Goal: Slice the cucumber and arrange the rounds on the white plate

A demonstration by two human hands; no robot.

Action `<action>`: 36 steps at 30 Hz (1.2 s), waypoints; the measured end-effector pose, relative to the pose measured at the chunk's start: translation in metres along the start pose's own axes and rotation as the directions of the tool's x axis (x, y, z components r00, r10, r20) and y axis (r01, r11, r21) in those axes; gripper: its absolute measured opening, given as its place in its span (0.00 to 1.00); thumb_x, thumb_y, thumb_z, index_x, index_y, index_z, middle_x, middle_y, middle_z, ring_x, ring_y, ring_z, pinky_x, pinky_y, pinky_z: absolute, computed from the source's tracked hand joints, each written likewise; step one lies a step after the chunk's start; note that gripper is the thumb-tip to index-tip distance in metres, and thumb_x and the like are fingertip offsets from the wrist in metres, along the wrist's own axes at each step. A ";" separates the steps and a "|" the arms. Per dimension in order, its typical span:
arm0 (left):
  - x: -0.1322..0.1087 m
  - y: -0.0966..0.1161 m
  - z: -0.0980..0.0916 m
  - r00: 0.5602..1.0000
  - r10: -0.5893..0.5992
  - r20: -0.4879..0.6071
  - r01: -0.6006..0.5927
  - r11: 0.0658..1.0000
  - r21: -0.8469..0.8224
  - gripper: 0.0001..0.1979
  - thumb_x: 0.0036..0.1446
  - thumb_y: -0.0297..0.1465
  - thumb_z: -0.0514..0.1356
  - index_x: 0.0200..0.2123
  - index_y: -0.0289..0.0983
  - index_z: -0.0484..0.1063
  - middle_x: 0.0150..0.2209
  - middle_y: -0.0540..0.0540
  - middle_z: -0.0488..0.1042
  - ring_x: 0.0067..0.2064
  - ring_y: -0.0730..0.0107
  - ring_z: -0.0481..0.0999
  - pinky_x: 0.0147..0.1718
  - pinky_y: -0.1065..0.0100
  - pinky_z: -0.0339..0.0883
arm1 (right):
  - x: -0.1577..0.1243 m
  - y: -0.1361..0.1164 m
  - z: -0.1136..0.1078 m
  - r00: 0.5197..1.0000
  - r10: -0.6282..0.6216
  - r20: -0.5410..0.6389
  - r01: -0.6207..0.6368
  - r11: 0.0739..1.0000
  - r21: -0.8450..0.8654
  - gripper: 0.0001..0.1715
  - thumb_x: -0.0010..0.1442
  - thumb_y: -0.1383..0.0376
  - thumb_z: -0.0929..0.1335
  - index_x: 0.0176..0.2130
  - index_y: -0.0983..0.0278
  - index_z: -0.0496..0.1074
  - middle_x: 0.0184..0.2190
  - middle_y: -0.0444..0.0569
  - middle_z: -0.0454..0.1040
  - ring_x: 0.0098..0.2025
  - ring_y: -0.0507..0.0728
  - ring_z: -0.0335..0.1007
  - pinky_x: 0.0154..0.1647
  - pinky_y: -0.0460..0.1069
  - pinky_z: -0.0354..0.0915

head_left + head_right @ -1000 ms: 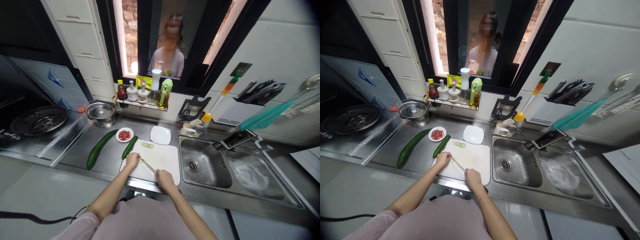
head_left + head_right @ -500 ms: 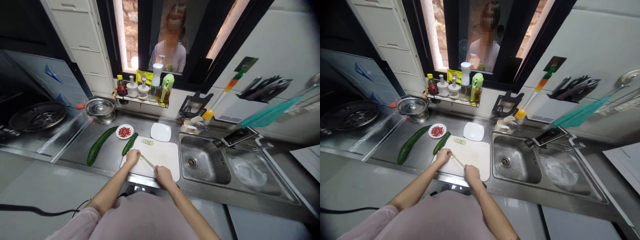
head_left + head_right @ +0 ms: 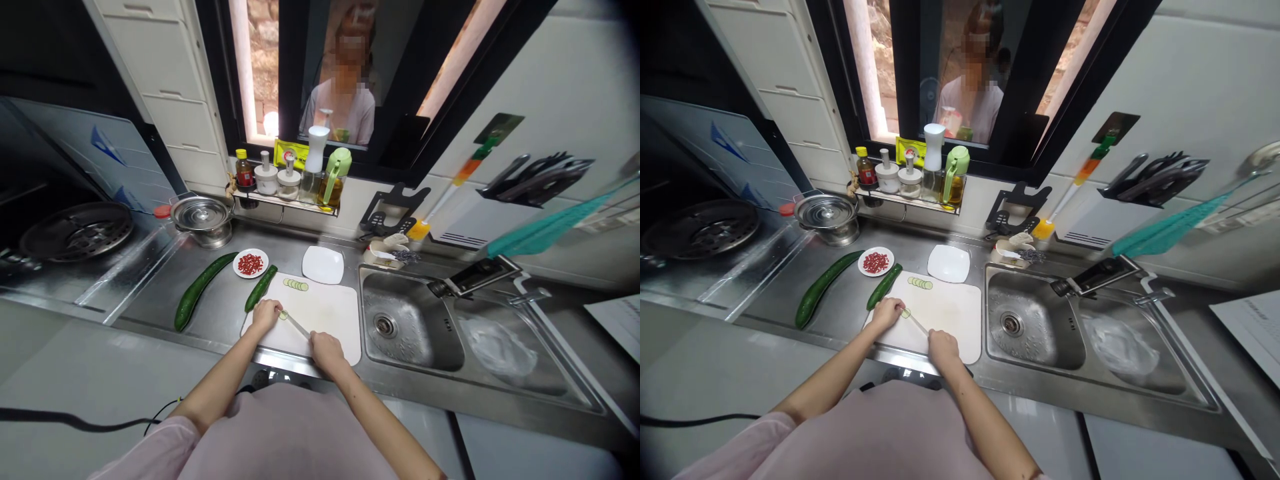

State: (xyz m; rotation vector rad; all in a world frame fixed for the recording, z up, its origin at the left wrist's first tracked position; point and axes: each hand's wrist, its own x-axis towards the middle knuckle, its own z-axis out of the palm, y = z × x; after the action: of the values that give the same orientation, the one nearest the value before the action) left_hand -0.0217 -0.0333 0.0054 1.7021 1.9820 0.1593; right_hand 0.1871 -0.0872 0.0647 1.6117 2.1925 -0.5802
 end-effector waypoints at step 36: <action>-0.004 0.004 -0.003 1.000 0.008 -0.005 -0.008 0.999 0.046 0.12 0.54 0.33 0.57 0.38 0.42 0.79 0.41 0.45 0.79 0.50 0.60 0.72 0.49 0.63 0.59 | -0.013 0.023 0.017 0.999 0.009 0.038 -0.008 1.000 -0.018 0.17 0.66 0.67 0.58 0.48 0.66 0.71 0.42 0.59 0.77 0.46 0.60 0.74 0.40 0.50 0.63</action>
State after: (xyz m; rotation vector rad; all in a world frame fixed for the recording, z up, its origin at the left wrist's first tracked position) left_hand -0.0191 -0.0352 0.0106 1.7399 1.9974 0.1228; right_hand 0.2139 -0.1000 0.0544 1.5876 2.1566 -0.5822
